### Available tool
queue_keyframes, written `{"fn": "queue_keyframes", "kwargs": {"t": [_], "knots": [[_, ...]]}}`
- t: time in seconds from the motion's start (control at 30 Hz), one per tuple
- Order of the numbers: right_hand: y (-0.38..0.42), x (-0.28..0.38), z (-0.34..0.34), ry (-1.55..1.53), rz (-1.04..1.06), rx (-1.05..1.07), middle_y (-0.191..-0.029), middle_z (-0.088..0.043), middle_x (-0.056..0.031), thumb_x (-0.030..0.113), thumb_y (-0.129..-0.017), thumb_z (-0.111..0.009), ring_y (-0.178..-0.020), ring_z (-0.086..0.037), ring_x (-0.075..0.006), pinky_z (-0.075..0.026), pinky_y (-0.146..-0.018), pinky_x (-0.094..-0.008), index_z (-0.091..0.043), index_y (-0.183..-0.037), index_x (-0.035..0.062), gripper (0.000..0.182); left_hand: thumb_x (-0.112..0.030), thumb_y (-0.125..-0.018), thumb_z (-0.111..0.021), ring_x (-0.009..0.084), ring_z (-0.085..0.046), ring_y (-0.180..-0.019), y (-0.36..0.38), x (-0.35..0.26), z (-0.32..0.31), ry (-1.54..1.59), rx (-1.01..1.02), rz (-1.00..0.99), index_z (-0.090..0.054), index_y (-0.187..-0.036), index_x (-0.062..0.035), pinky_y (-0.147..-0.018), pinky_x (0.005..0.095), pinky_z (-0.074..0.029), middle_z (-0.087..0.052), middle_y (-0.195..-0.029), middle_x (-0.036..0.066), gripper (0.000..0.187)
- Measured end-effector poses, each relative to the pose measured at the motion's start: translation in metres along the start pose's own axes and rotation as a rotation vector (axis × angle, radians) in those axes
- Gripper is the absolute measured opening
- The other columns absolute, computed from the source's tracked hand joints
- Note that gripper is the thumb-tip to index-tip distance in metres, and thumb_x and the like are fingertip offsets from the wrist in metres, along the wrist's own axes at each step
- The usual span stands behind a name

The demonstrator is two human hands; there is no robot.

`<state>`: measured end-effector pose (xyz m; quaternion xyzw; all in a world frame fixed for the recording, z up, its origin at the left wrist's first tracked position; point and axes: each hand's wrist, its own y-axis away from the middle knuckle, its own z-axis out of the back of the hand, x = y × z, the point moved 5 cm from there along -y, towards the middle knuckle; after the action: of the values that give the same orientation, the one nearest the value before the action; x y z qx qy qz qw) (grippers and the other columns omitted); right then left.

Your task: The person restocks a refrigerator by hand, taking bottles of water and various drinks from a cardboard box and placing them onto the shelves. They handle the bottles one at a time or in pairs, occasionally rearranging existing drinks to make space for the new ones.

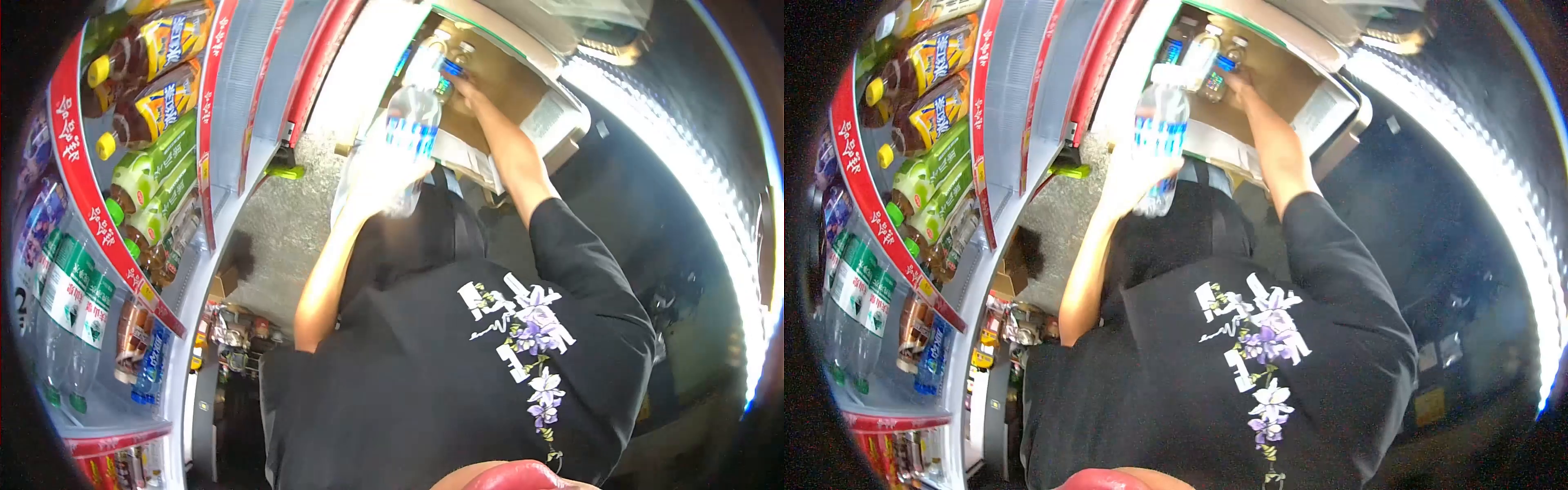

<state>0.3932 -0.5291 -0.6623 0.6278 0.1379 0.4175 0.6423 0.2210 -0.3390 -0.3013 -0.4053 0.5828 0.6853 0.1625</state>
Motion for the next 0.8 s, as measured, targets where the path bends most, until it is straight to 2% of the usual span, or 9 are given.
{"fn": "queue_keyframes", "kwargs": {"t": [0.07,0.17,0.27,0.3,0.37,0.43,0.53,0.6,0.8], "knots": [[-0.035,-0.019,-0.025,-0.097,-0.004,0.076,-0.154,-0.045,-0.0163,0.046,-0.086,-0.082,-0.138,-0.047,-0.0288,-0.043,-0.106,-0.0566,-0.033,-0.158,0.0123,0.093,-0.017,-0.075,-0.088,0.022,-0.059,-0.119,0.022,-0.007,0.014,0.066,-0.04,-0.018,-0.037,-0.149,-0.0007,-0.101,0.0379,-0.049,-0.059,-0.13,0.015,0.092],[-0.019,-0.008,-0.019,-0.01,0.143,-0.315,-0.13,-0.066,-0.0164,0.052,-0.078,-0.086,-0.121,-0.063,-0.028,-0.05,-0.1,-0.0433,-0.056,-0.139,0.0013,0.085,-0.012,-0.076,-0.086,0.0206,-0.062,-0.113,0.055,-0.002,0.037,0.242,-0.155,-0.028,-0.032,-0.154,-0.0085,-0.097,0.0389,-0.054,-0.059,-0.13,0.01,0.094],[0.023,0.007,0.005,0.178,0.106,-0.094,-0.125,-0.067,-0.0136,0.073,-0.08,-0.071,-0.115,-0.063,-0.0262,-0.049,-0.097,-0.0425,-0.059,-0.136,0.0022,0.091,-0.018,-0.077,-0.086,0.0282,-0.062,-0.123,0.087,0.006,0.058,0.495,-0.181,0.03,-0.027,-0.156,-0.0102,-0.104,0.0433,-0.052,-0.058,-0.137,0.016,0.099],[0.037,-0.001,0.018,0.2,0.136,-0.203,-0.112,-0.069,-0.0108,0.071,-0.084,-0.07,-0.102,-0.064,-0.0245,-0.051,-0.088,-0.0409,-0.06,-0.133,0.0024,0.085,-0.019,-0.076,-0.086,0.0282,-0.062,-0.124,0.095,-0.004,0.063,0.539,-0.178,-0.024,-0.027,-0.156,-0.0097,-0.106,0.0435,-0.05,-0.059,-0.137,0.016,0.1],[0.119,0.048,0.033,0.218,0.116,0.11,-0.096,-0.068,-0.0037,0.059,-0.093,-0.067,-0.085,-0.061,-0.0145,-0.05,-0.073,-0.0345,-0.069,-0.123,0.0062,0.061,-0.017,-0.076,-0.085,0.0264,-0.058,-0.128,0.107,-0.013,0.08,0.51,-0.204,-0.167,-0.027,-0.156,-0.008,-0.11,0.0436,-0.046,-0.056,-0.14,0.015,0.1],[0.196,0.099,0.043,0.227,0.308,0.224,-0.101,-0.071,-0.0042,0.034,-0.097,-0.065,-0.093,-0.065,-0.0132,-0.053,-0.082,-0.0335,-0.07,-0.119,0.002,0.039,-0.017,-0.076,-0.086,0.0281,-0.06,-0.126,0.123,-0.009,0.1,0.462,-0.299,-0.238,-0.035,-0.152,-0.0043,-0.11,0.0422,-0.047,-0.06,-0.135,0.014,0.092],[0.316,0.178,0.028,-0.173,0.345,0.714,-0.11,-0.071,-0.0075,0.024,-0.095,-0.063,-0.098,-0.068,-0.0154,-0.057,-0.087,-0.0336,-0.061,-0.13,-0.0014,0.043,-0.014,-0.08,-0.083,0.0262,-0.062,-0.122,0.141,-0.048,0.113,0.519,-0.19,-0.332,-0.038,-0.152,-0.0052,-0.107,0.0437,-0.049,-0.063,-0.131,0.012,0.085],[0.363,0.218,0.013,-0.088,0.537,0.729,-0.112,-0.069,-0.0087,0.02,-0.093,-0.064,-0.097,-0.069,-0.0166,-0.059,-0.087,-0.0342,-0.056,-0.136,-0.0015,0.048,-0.012,-0.08,-0.085,0.0244,-0.065,-0.118,0.158,-0.095,0.119,0.628,-0.122,-0.479,-0.038,-0.15,-0.0046,-0.104,0.0453,-0.052,-0.062,-0.13,0.012,0.085],[0.515,0.355,-0.048,-0.113,1.203,0.567,-0.11,-0.062,-0.0059,0.033,-0.077,-0.089,-0.095,-0.062,-0.014,-0.053,-0.087,-0.0331,-0.046,-0.14,-0.001,0.084,-0.022,-0.067,-0.094,0.0255,-0.069,-0.103,0.255,-0.232,0.149,-0.113,-0.865,-1.187,-0.041,-0.14,0.0018,-0.091,0.0407,-0.055,-0.065,-0.119,0.015,0.093]]}}
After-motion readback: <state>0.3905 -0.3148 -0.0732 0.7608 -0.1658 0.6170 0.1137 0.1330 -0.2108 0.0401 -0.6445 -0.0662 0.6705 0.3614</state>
